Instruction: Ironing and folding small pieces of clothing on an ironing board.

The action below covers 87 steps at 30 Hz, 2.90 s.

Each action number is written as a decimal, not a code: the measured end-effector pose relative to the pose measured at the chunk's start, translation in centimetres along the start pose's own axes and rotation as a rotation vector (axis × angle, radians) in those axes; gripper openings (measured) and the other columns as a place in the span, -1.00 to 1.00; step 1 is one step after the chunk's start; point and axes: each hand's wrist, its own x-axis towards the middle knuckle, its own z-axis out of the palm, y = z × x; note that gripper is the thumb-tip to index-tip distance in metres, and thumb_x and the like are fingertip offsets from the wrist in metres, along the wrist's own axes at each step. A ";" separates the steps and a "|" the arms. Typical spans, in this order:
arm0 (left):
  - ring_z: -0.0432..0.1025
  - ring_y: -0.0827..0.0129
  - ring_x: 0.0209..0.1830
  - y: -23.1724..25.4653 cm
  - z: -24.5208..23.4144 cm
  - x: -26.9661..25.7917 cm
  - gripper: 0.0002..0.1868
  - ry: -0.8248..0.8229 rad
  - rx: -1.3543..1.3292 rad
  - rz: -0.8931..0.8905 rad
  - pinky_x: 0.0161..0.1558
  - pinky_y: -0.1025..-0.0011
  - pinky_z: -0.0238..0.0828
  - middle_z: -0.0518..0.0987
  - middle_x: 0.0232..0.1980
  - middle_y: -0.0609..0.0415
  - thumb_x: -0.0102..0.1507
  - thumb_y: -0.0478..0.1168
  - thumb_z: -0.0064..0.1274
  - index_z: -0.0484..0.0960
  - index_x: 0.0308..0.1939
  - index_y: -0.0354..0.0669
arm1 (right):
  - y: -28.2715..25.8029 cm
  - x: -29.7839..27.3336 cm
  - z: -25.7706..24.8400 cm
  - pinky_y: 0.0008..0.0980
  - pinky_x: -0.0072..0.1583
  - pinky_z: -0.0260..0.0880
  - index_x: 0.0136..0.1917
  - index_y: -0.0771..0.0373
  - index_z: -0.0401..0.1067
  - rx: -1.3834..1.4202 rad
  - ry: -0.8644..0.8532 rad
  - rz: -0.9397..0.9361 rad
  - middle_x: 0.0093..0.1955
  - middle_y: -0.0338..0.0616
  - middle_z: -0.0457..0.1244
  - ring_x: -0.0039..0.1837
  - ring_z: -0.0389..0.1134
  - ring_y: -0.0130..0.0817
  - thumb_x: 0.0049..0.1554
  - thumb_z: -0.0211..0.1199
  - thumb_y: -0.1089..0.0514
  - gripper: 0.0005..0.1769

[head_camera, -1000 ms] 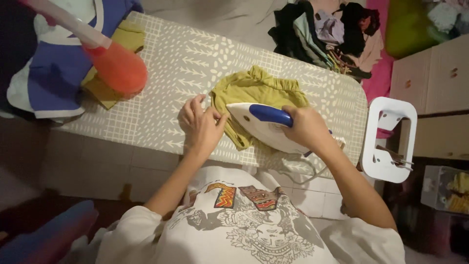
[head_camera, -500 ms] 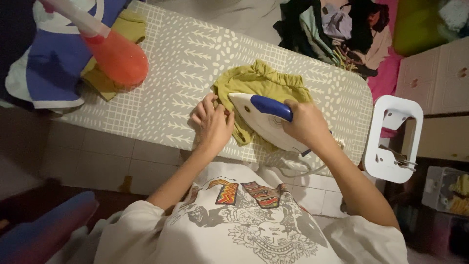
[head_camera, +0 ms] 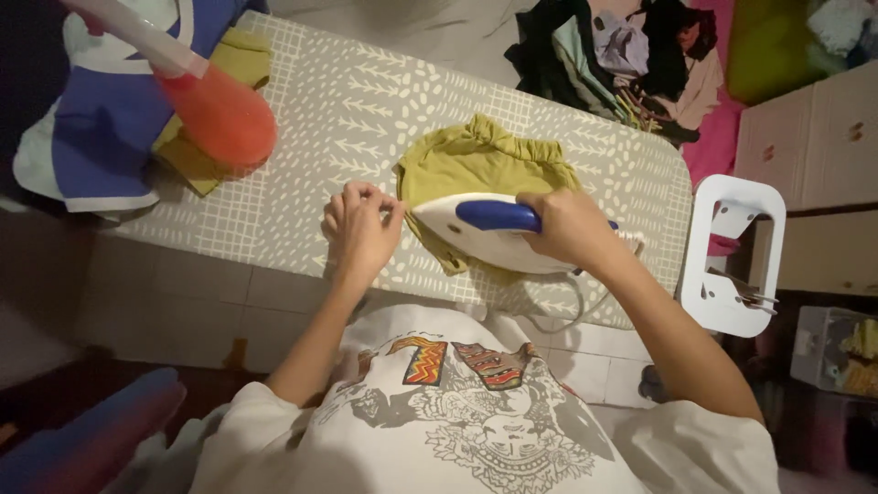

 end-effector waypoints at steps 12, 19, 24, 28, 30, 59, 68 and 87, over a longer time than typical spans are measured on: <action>0.23 0.05 0.23 0.7 -0.1 1.1 -0.79 0.093 0.007 0.114 0.24 -0.13 0.08 0.40 0.14 0.05 0.31 -0.02 0.15 0.61 -0.07 0.01 | -0.3 0.1 0.9 -0.02 0.01 0.45 0.01 0.25 0.56 -0.011 0.098 -0.053 -0.24 0.18 0.39 -0.16 0.44 0.14 -0.10 0.35 0.24 -0.65; 0.12 0.04 0.42 2.2 2.7 0.5 -0.77 0.131 0.065 0.273 0.34 -0.17 -0.03 0.32 0.35 0.06 0.26 -0.08 0.20 0.66 0.00 0.13 | -0.6 0.1 0.8 0.01 -0.01 0.44 0.01 0.29 0.55 0.042 0.128 0.086 -0.22 0.24 0.37 -0.14 0.43 0.18 -0.07 0.30 0.27 -0.68; 0.09 -0.04 0.38 1.5 1.7 0.8 -0.56 0.061 0.088 0.261 0.31 -0.19 -0.06 0.30 0.33 -0.06 0.15 -0.09 0.27 0.64 0.11 0.03 | -1.2 0.7 0.3 0.01 0.03 0.44 0.04 0.27 0.57 0.052 0.120 0.086 -0.19 0.23 0.38 -0.11 0.44 0.18 -0.12 0.32 0.26 -0.61; 0.10 -0.02 0.39 1.4 1.2 0.6 -0.65 0.034 0.053 0.220 0.30 -0.19 -0.06 0.34 0.29 -0.02 0.12 -0.05 0.33 0.63 -0.06 0.01 | -1.5 0.7 1.3 0.05 0.02 0.41 0.17 0.33 0.51 0.055 0.289 0.102 -0.16 0.28 0.38 -0.09 0.41 0.25 -0.12 0.34 0.26 -0.47; 0.10 -0.02 0.38 1.5 1.1 0.7 -0.65 0.033 0.055 0.221 0.29 -0.19 -0.06 0.34 0.28 -0.02 0.12 -0.05 0.33 0.63 -0.07 0.00 | -1.4 0.8 1.1 0.05 0.03 0.41 0.14 0.31 0.51 0.034 0.264 0.126 -0.17 0.27 0.38 -0.07 0.41 0.24 -0.11 0.33 0.27 -0.51; 0.12 0.03 0.42 0.3 0.6 0.4 -0.79 0.040 0.060 0.273 0.33 -0.16 -0.08 0.37 0.32 0.03 0.42 -0.04 -0.02 0.62 0.01 0.00 | 0.1 -2.3 0.6 -0.10 -0.01 0.48 0.07 0.16 0.56 0.070 -0.072 0.241 -0.24 0.08 0.41 -0.19 0.49 0.01 -0.03 0.34 0.22 -0.66; 0.16 0.04 0.43 0.3 0.3 1.3 -0.79 0.037 -0.013 0.205 0.41 -0.10 -0.03 0.38 0.33 0.05 0.44 -0.10 -0.05 0.60 0.10 0.05 | -4.8 -3.2 -1.0 -0.05 -0.01 0.47 0.61 0.03 -0.04 0.501 0.160 -0.002 0.00 0.21 0.36 -0.07 0.49 0.04 0.07 0.31 0.20 -0.07; 0.19 0.07 0.36 -0.1 1.6 3.7 -0.45 0.123 0.197 0.386 0.31 -0.06 0.06 0.38 0.33 0.08 0.30 -0.13 0.08 0.44 0.40 0.19 | -5.4 -3.0 0.9 0.04 -0.06 0.42 0.57 -0.11 0.09 0.404 0.111 0.090 -0.08 0.30 0.38 -0.12 0.43 0.24 0.08 0.20 0.30 -0.16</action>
